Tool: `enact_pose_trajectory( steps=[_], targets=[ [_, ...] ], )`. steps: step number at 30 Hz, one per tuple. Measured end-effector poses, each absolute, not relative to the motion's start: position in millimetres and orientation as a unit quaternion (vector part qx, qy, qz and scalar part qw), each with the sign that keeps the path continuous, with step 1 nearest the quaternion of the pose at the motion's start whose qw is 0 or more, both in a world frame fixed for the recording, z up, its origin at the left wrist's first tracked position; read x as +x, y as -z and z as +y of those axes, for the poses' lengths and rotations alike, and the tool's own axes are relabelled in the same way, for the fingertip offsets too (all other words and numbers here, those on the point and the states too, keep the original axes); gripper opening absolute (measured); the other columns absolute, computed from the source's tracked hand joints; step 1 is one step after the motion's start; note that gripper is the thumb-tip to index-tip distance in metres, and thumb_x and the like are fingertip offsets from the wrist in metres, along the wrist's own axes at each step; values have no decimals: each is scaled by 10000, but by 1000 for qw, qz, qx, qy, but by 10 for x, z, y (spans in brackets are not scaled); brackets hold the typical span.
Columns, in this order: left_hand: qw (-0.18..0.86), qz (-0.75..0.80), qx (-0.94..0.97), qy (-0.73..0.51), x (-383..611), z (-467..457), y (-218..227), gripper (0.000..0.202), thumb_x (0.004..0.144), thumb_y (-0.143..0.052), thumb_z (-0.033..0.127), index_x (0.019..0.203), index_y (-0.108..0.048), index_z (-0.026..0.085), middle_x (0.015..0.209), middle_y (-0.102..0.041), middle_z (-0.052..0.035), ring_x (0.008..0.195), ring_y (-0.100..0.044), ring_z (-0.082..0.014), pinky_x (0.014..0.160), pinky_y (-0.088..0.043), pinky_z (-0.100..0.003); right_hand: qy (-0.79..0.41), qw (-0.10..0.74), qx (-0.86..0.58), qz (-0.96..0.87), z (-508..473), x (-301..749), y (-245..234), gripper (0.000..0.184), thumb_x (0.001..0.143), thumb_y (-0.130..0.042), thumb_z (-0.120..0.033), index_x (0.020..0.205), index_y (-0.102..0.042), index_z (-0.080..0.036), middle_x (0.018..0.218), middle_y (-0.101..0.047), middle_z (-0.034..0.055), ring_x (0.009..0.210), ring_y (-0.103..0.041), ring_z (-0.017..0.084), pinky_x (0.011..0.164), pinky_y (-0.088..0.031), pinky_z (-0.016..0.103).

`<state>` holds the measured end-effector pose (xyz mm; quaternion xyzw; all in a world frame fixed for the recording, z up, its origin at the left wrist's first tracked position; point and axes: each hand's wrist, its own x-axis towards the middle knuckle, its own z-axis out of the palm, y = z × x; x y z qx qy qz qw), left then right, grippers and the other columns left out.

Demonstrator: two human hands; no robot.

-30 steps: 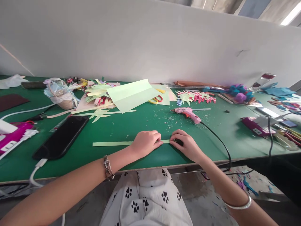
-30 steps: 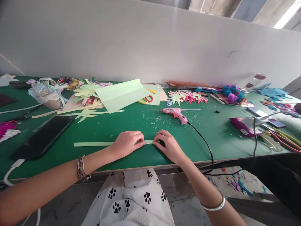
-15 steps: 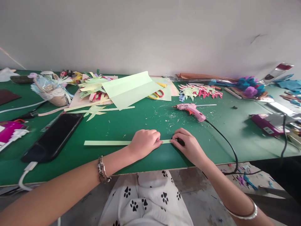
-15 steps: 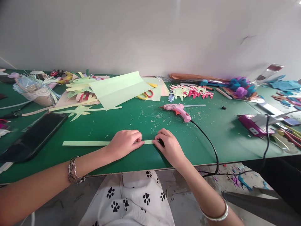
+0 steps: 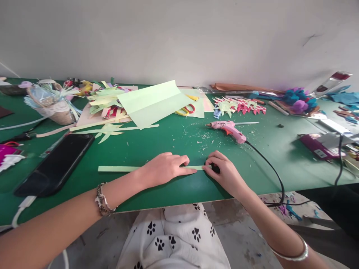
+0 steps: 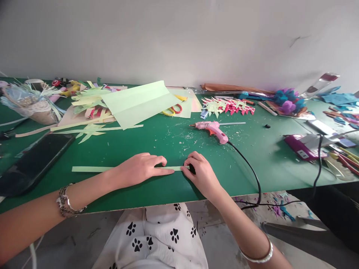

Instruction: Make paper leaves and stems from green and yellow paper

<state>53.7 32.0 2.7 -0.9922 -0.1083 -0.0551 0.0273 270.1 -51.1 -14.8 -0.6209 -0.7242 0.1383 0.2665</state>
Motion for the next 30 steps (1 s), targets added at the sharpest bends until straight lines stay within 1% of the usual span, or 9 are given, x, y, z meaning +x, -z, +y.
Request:
enact_pose_trajectory(
  steps=[4,8,10,13,16,20,24,28,30],
  targets=[
    [21,-111,-992,58,397,342,-3,411,952,-232,172,1232,-478,347,1098,-553,-26,794,-525,-124,632,-319,-249,-89,235,-637,-728,-511,2644,167,159,819,-463,-272,682,-468,-192,784,-493,30,697,-491,146,651,-409,276],
    [-1,-105,-994,34,338,354,-13,426,904,-311,150,1262,-456,328,1152,-520,-29,787,-502,-138,648,-338,-271,5,164,-686,-709,-502,2458,154,294,786,-498,-455,659,-420,-201,734,-459,22,678,-451,168,617,-366,302],
    [-12,-102,-994,27,342,362,-20,436,896,-323,160,1281,-435,330,1166,-510,-29,794,-494,-142,663,-342,-278,30,142,-709,-690,-499,2376,142,320,771,-499,-494,666,-409,-205,735,-459,21,692,-451,177,613,-349,307],
    [-28,-101,-994,26,349,374,-19,429,901,-312,173,1281,-435,330,1185,-507,-28,818,-493,-144,678,-341,-283,17,135,-728,-672,-516,2368,137,293,765,-503,-474,686,-402,-210,749,-465,10,719,-464,178,629,-340,305],
    [-52,-100,-993,25,299,387,-21,392,916,-314,215,1266,-457,319,1233,-499,-25,855,-497,-149,699,-344,-286,-2,149,-740,-656,-563,2497,156,253,760,-507,-453,734,-415,-218,796,-479,9,766,-478,186,657,-341,311],
    [-77,-106,-991,16,75,392,-41,369,929,-346,304,1287,-433,309,1323,-453,-11,981,-477,-178,782,-348,-299,-21,168,-756,-632,-629,2683,197,234,766,-512,-441,780,-419,-227,851,-490,16,822,-485,202,686,-352,327],
    [-90,-151,-984,18,-215,359,-43,379,931,-354,326,1306,-405,322,1359,-424,5,1051,-451,-188,846,-352,-302,-38,178,-748,-638,-657,2747,225,182,786,-502,-403,800,-438,-233,874,-502,20,838,-491,212,714,-369,355],
    [-101,-173,-979,33,-342,324,-42,357,931,-357,324,1277,-446,306,1327,-462,-5,1075,-450,-194,851,-368,-297,-32,237,-702,-671,-669,2722,183,78,834,-433,-285,869,-467,-225,916,-527,51,872,-494,215,754,-402,367],
    [-108,-174,-978,40,-317,322,-53,335,929,-361,333,1238,-485,294,1290,-494,-14,1052,-467,-188,840,-375,-294,-38,254,-642,-722,-657,2673,133,152,854,-408,-250,973,-497,-221,1014,-534,75,963,-485,218,809,-410,365]
  ],
)
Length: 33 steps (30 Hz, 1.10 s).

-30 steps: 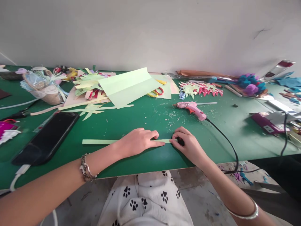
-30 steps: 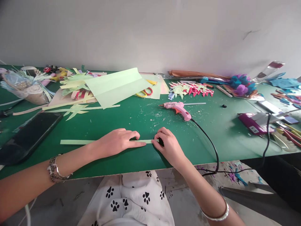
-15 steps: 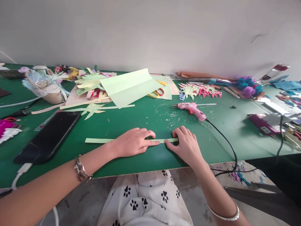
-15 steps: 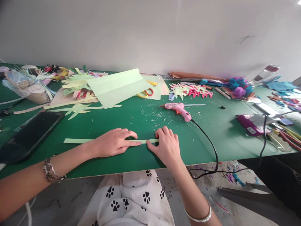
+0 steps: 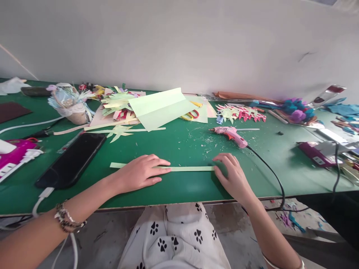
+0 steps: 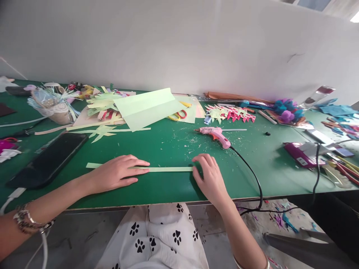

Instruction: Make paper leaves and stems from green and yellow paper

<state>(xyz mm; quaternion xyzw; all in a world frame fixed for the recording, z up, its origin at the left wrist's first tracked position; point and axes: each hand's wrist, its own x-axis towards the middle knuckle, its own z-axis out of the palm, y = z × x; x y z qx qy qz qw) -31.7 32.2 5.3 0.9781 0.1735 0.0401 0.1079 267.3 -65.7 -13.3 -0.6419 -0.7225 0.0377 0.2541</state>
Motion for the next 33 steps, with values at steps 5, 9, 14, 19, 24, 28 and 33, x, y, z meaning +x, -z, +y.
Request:
enact_pose_trajectory(
  steps=[5,9,14,19,24,28,33],
  targets=[
    [84,201,974,-64,-66,341,-83,312,867,-444,456,923,-590,186,985,-597,-39,825,-537,-156,723,-390,-268,-81,180,-544,-815,-537,2521,31,211,868,-456,-269,1033,-587,-256,1061,-571,53,940,-519,187,791,-446,324],
    [16,209,976,-58,195,340,-92,325,843,-477,472,909,-564,166,870,-583,-29,737,-548,-157,671,-370,-271,0,148,-530,-835,-471,2452,6,247,904,-382,-209,928,-628,-222,885,-623,36,795,-552,153,880,-387,361],
    [33,180,980,-75,419,265,-165,289,872,-463,406,1031,-539,177,906,-621,-25,779,-578,-160,714,-366,-275,57,129,-499,-855,-500,2367,-90,326,918,-313,-168,809,-620,-191,736,-622,21,671,-545,126,932,-315,374],
    [28,181,977,-111,467,176,-286,242,917,-351,278,799,-541,185,597,-585,28,522,-506,-116,572,-342,-240,-76,152,-519,-838,-482,2303,-302,298,914,-355,-283,763,-592,-184,619,-578,-6,539,-446,112,571,-351,240],
    [-71,153,970,-174,325,177,-315,226,808,-354,141,608,-444,195,401,-392,57,364,-345,-96,437,-225,-239,-260,194,-488,-810,-451,2276,-487,244,874,-402,-249,734,-589,-177,534,-474,-50,467,-348,66,479,-285,189],
    [-127,151,959,-203,82,216,-344,204,715,-355,76,557,-407,194,398,-394,56,366,-329,-96,426,-228,-227,-347,201,-496,-770,-436,2325,-555,272,865,-406,-314,725,-585,-164,465,-376,-64,426,-325,65,435,-272,190],
    [-117,183,960,-177,-358,222,-467,225,747,-353,77,564,-417,191,441,-453,51,417,-386,-93,458,-279,-203,-390,180,-497,-754,-397,2515,-621,310,863,-406,-375,733,-584,-157,453,-379,-62,421,-344,70,437,-289,198]
  ],
)
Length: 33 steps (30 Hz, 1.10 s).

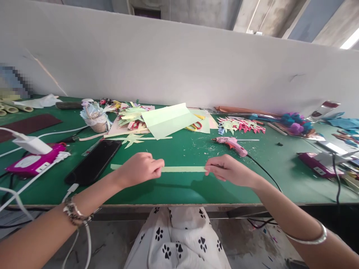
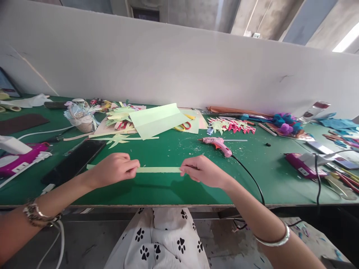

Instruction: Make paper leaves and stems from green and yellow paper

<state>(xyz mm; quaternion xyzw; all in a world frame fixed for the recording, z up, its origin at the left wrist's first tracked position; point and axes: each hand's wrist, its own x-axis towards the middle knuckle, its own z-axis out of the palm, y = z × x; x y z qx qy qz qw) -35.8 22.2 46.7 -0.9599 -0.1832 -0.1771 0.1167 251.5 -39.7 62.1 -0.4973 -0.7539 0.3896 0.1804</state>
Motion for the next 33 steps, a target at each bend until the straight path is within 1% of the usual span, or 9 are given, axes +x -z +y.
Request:
enact_pose_trajectory(
  steps=[6,12,18,22,26,27,29,30,33],
  targets=[
    [101,-289,-939,157,-952,176,-497,255,817,-346,171,591,-459,197,463,-479,38,456,-450,-102,481,-303,-198,-402,160,-496,-753,-374,2803,-637,361,862,-401,-452,759,-588,-161,432,-371,-67,418,-343,75,434,-294,203],
    [96,-351,-922,130,-1299,185,-435,259,831,-353,227,602,-471,198,458,-484,29,468,-482,-112,481,-296,-212,-383,147,-470,-782,-435,2771,-695,350,881,-389,-434,757,-588,-174,441,-396,-59,430,-367,77,467,-332,209],
    [89,-427,-890,131,-1497,263,-448,250,835,-372,249,625,-498,200,493,-515,29,504,-497,-126,508,-302,-228,-355,192,-496,-769,-496,2825,-698,379,869,-391,-468,736,-596,-178,439,-385,-50,411,-341,82,420,-285,213],
    [57,-434,-874,211,-1067,147,-593,288,898,-326,315,864,-584,191,788,-652,-8,776,-580,-169,697,-401,-260,-350,165,-460,-799,-491,2692,-699,365,880,-383,-438,772,-618,-180,487,-431,-33,433,-351,83,430,-287,215],
    [-120,-283,-932,192,-305,-59,-715,358,889,-381,431,1148,-521,227,1138,-577,-47,972,-550,-162,770,-434,-243,-298,152,-386,-860,-433,2417,-783,315,894,-374,-351,789,-616,-180,587,-513,-17,480,-382,78,483,-308,211],
    [-159,-270,-933,180,-158,-96,-730,376,870,-421,456,1150,-522,225,1110,-589,-49,925,-563,-154,714,-440,-223,-281,154,-376,-870,-416,2380,-812,307,896,-368,-332,791,-614,-181,596,-520,-17,483,-382,77,487,-304,212],
    [-219,-268,-926,149,35,-133,-748,326,909,-360,410,976,-600,199,788,-639,-12,672,-567,-112,577,-412,-194,-248,152,-379,-879,-391,2363,-870,305,902,-349,-310,806,-611,-187,590,-523,-19,483,-393,83,489,-306,216],
    [-232,-274,-923,140,84,-134,-753,348,927,-322,373,890,-615,190,634,-600,12,565,-531,-99,531,-385,-190,-225,153,-387,-881,-385,2373,-896,306,902,-344,-307,806,-610,-191,594,-531,-17,495,-414,88,506,-323,219],
    [-203,-293,-923,145,128,-106,-760,367,935,-303,296,791,-620,182,468,-498,41,451,-465,-91,488,-324,-201,-104,173,-418,-885,-398,2385,-942,252,878,-387,-280,791,-613,-209,720,-603,4,645,-527,115,723,-391,282]
  ],
)
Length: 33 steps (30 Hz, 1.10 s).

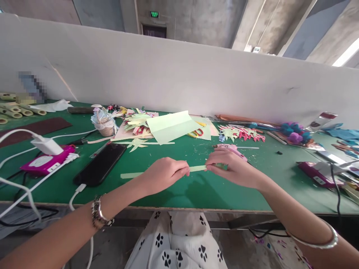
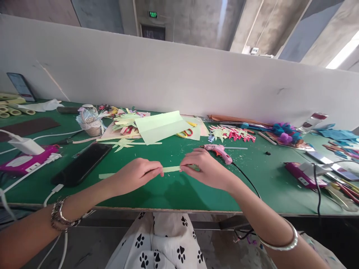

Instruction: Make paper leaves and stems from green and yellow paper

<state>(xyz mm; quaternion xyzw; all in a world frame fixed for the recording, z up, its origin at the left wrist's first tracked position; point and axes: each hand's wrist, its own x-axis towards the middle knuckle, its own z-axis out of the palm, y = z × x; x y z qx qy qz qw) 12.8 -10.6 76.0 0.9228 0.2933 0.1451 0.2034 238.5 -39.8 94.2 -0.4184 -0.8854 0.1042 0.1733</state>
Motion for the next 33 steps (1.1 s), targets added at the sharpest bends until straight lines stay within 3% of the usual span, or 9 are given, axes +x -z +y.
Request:
enact_pose_trajectory(
  steps=[3,6,9,16,20,23,25,28,33],
  targets=[
    [166,293,928,-158,156,-89,-755,314,915,-356,282,783,-624,187,516,-544,33,463,-483,-97,476,-292,-208,24,189,-422,-886,-426,2270,-925,189,823,-429,-211,776,-611,-220,814,-623,8,749,-557,136,891,-322,370],
    [180,288,925,-167,220,-107,-753,310,906,-369,263,724,-606,180,519,-552,30,458,-483,-97,468,-289,-207,52,181,-408,-893,-424,2098,-876,213,794,-398,-168,663,-564,-195,644,-577,-2,592,-497,116,731,-375,293],
    [260,300,902,-172,269,-143,-773,329,907,-363,251,669,-575,168,430,-478,48,426,-465,-86,473,-321,-190,22,197,-408,-891,-394,2035,-825,200,771,-406,-162,606,-515,-190,545,-516,-27,480,-392,88,504,-288,216],
    [364,323,860,-151,88,-163,-816,374,913,-337,328,753,-635,168,364,-404,70,369,-415,-74,486,-366,-183,43,223,-427,-875,-343,2503,-697,171,683,-400,-83,561,-449,-193,481,-406,-55,443,-301,74,456,-233,201],
    [317,312,882,-154,-91,-144,-783,386,910,-341,331,718,-642,183,346,-409,69,379,-443,-83,529,-392,-192,83,273,-469,-836,-368,2716,-731,188,732,-402,-97,591,-478,-197,516,-480,-31,500,-416,97,550,-339,214],
    [290,301,895,-157,-111,-150,-783,378,914,-337,312,739,-649,191,358,-441,66,414,-483,-86,540,-395,-183,54,285,-444,-848,-438,2567,-822,156,816,-411,-159,768,-556,-187,716,-602,24,674,-534,134,668,-388,250],
    [288,292,900,-144,-70,-166,-802,370,921,-328,296,769,-649,191,412,-501,61,422,-491,-76,521,-384,-173,17,213,-408,-888,-485,2370,-872,153,854,-426,-229,857,-572,-183,830,-618,47,745,-546,151,668,-386,260],
    [250,275,918,-140,20,-196,-814,317,916,-349,281,792,-625,188,583,-598,43,478,-514,-68,495,-358,-175,-14,108,-393,-913,-520,2114,-898,267,910,-363,-274,761,-563,-179,720,-587,27,615,-505,128,551,-328,242],
    [-22,221,948,-229,138,-207,-679,290,888,-328,207,652,-495,178,500,-489,44,436,-438,-95,466,-299,-229,-76,86,-413,-903,-505,2019,-883,344,930,-327,-312,696,-538,-174,639,-564,10,533,-460,102,494,-248,234]
  ],
)
